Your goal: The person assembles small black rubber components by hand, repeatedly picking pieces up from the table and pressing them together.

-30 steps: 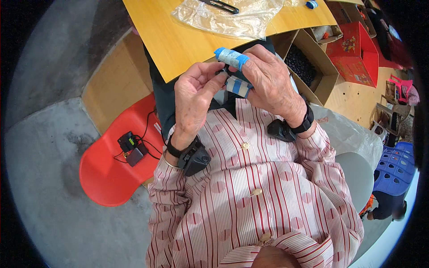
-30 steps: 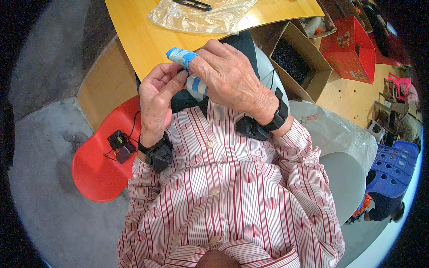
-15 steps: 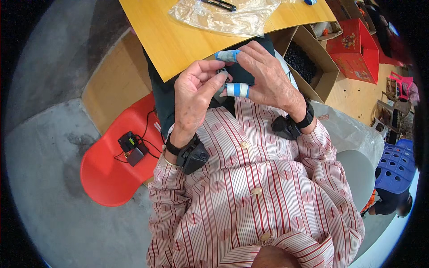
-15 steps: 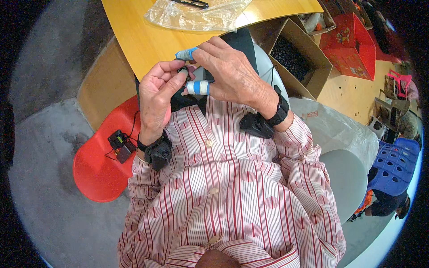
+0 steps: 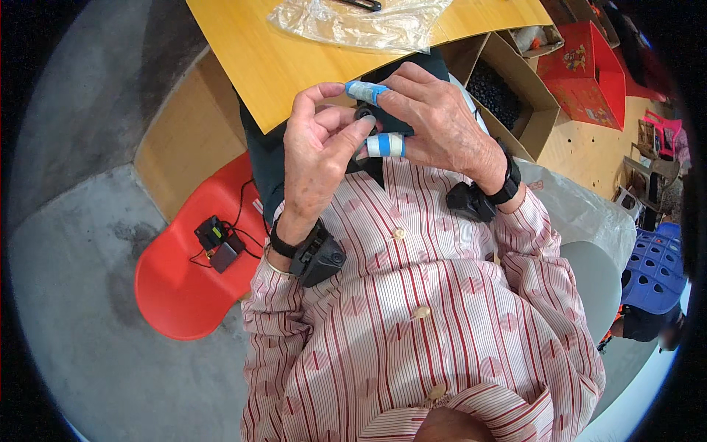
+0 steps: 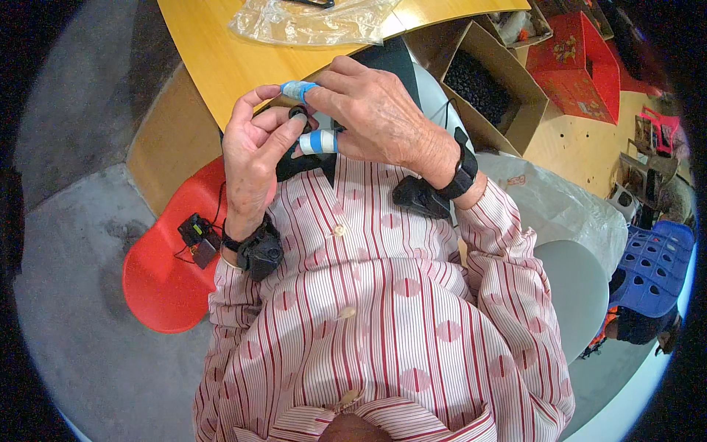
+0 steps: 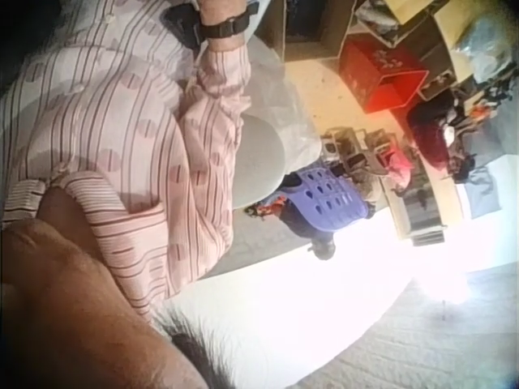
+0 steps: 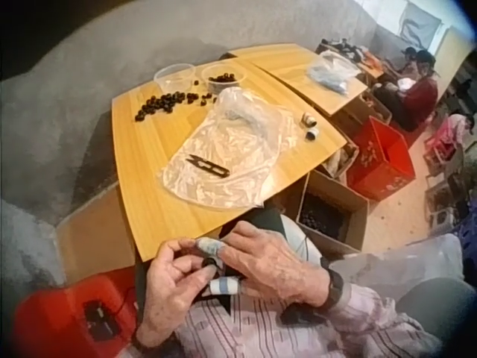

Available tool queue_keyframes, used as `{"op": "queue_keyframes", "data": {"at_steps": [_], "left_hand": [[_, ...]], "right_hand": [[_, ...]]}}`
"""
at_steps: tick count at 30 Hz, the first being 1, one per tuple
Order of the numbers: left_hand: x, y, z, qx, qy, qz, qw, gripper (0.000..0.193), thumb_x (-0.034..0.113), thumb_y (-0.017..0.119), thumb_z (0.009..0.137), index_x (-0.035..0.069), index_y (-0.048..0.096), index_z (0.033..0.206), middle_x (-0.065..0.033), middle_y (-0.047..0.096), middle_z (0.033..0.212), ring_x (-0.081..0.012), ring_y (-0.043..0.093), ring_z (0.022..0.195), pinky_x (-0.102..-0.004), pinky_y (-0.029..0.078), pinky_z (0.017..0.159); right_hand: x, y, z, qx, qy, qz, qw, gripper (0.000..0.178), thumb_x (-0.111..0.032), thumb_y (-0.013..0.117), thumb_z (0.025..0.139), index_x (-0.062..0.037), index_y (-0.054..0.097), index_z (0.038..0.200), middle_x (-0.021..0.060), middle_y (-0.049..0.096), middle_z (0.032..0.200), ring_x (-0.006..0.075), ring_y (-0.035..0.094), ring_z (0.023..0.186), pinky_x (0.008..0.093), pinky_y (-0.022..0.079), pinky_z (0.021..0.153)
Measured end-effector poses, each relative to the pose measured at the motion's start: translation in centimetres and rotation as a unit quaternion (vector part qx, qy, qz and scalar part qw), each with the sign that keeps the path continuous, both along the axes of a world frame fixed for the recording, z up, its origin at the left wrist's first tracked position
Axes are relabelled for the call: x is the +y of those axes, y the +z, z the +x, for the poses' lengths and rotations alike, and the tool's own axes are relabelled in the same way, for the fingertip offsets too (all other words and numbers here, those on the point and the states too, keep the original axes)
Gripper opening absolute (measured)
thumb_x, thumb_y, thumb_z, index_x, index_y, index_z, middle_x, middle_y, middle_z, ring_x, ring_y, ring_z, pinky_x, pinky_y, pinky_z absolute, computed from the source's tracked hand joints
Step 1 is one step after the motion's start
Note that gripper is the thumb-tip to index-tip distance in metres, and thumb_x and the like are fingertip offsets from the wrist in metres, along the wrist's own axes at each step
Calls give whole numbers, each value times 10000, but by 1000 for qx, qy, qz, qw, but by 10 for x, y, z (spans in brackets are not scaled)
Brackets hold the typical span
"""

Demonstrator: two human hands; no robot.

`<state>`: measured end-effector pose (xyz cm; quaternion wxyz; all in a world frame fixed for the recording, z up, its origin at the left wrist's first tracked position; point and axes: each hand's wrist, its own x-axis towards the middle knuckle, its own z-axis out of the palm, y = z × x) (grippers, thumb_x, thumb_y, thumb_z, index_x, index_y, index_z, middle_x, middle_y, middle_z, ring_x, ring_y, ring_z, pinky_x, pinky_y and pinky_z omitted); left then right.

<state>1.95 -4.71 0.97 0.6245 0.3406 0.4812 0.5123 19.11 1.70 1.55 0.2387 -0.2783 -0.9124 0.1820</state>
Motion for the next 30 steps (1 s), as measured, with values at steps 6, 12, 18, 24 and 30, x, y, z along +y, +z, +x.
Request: {"op": "queue_keyframes", "data": {"at_steps": [6, 12, 18, 24, 30], "left_hand": [[1, 2, 3, -13, 7, -1, 1000, 554, -27, 601, 835, -66, 291, 1293, -109, 627, 831, -96, 581, 695, -201, 476, 608], [3, 4, -3, 40, -64, 11, 997, 622, -34, 610, 816, -51, 269, 1336, -87, 617, 801, -96, 580, 698, -201, 466, 599], [3, -1, -1, 38, -86, 3, 996, 625, -30, 615, 807, -53, 285, 1337, -76, 612, 787, -87, 570, 664, -197, 457, 593], [5, 0, 4, 23, -70, -19, 997, 617, -16, 622, 811, -55, 296, 1333, -65, 605, 777, -73, 551, 647, -191, 448, 578], [7, -2, 5, 51, -85, -20, 995, 621, -9, 639, 804, -69, 305, 1325, -46, 586, 734, -58, 532, 634, -181, 438, 553]], "right_hand": [[-2, -4, 3, -3, 5, -19, 1000, 485, -283, 725, 688, -70, 604, 1107, 72, 616, 885, 261, 580, 850, 362, 520, 670], [-2, -7, 5, -5, 26, -42, 999, 515, -241, 719, 672, -35, 574, 1122, 82, 594, 838, 276, 572, 836, 368, 512, 655], [-4, -11, 8, -10, 33, -41, 999, 407, -262, 703, 706, -28, 558, 1005, 86, 550, 777, 284, 562, 811, 382, 495, 624], [-2, -11, 7, -10, 24, -25, 999, 413, -310, 705, 720, -41, 561, 998, 84, 545, 770, 280, 566, 793, 377, 491, 592], [-3, -13, 10, -31, 23, -39, 998, 396, -346, 707, 735, -62, 591, 986, 76, 546, 743, 264, 572, 742, 371, 489, 570]]}}
